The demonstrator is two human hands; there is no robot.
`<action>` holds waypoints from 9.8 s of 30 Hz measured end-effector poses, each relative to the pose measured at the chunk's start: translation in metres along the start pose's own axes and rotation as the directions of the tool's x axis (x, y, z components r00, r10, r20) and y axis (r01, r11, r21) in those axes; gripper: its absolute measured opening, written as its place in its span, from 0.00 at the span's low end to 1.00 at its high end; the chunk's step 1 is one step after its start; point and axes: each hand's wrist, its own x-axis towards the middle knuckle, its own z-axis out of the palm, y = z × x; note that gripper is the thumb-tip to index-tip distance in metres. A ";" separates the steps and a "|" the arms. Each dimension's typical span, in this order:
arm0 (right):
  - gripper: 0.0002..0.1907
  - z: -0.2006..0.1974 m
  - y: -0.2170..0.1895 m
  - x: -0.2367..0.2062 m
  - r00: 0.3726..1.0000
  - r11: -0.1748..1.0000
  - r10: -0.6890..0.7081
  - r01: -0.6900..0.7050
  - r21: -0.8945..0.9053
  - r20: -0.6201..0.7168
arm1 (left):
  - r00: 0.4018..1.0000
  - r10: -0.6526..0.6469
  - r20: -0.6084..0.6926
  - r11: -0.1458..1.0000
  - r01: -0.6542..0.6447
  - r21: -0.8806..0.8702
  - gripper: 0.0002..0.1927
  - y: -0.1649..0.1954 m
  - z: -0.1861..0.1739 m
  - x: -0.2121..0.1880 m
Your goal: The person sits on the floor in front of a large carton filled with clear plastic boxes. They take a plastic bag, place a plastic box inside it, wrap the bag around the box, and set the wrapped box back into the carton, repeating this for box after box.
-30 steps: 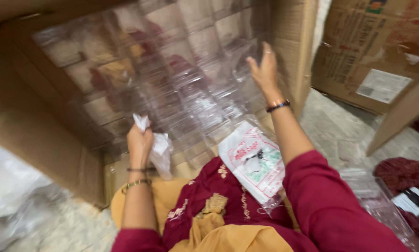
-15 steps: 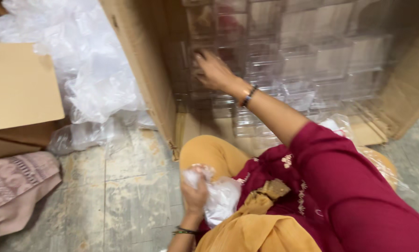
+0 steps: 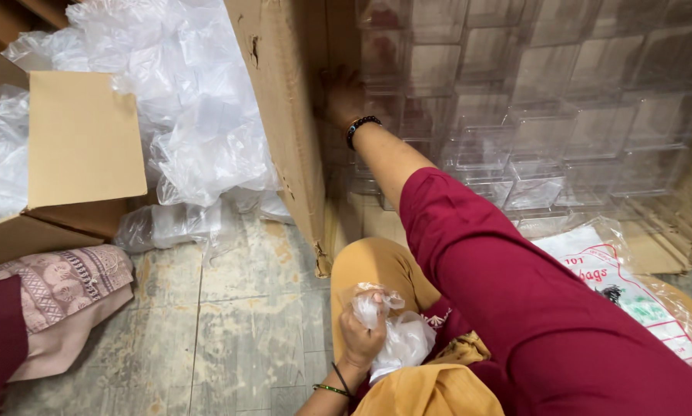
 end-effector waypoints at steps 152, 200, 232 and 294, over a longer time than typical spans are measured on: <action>0.59 -0.112 0.188 -0.376 0.981 0.631 0.192 -0.132 0.764 0.011 | 0.457 -0.787 0.415 0.136 0.784 -0.606 0.06 -0.155 0.079 0.238; 0.50 -0.176 0.160 -0.450 0.997 0.018 0.045 -0.065 0.998 0.064 | 0.798 0.167 0.578 0.903 0.112 -0.415 0.51 0.121 0.073 0.029; 0.53 -0.160 0.174 -0.463 0.916 -0.081 -0.131 -0.391 0.917 0.379 | 0.583 0.047 0.811 0.507 0.686 -0.522 0.51 0.093 0.055 0.033; 0.09 -0.129 0.228 -0.464 0.807 0.962 0.127 -0.242 0.127 0.576 | 0.952 -0.296 -0.072 0.710 0.270 0.650 0.24 -0.135 0.057 0.327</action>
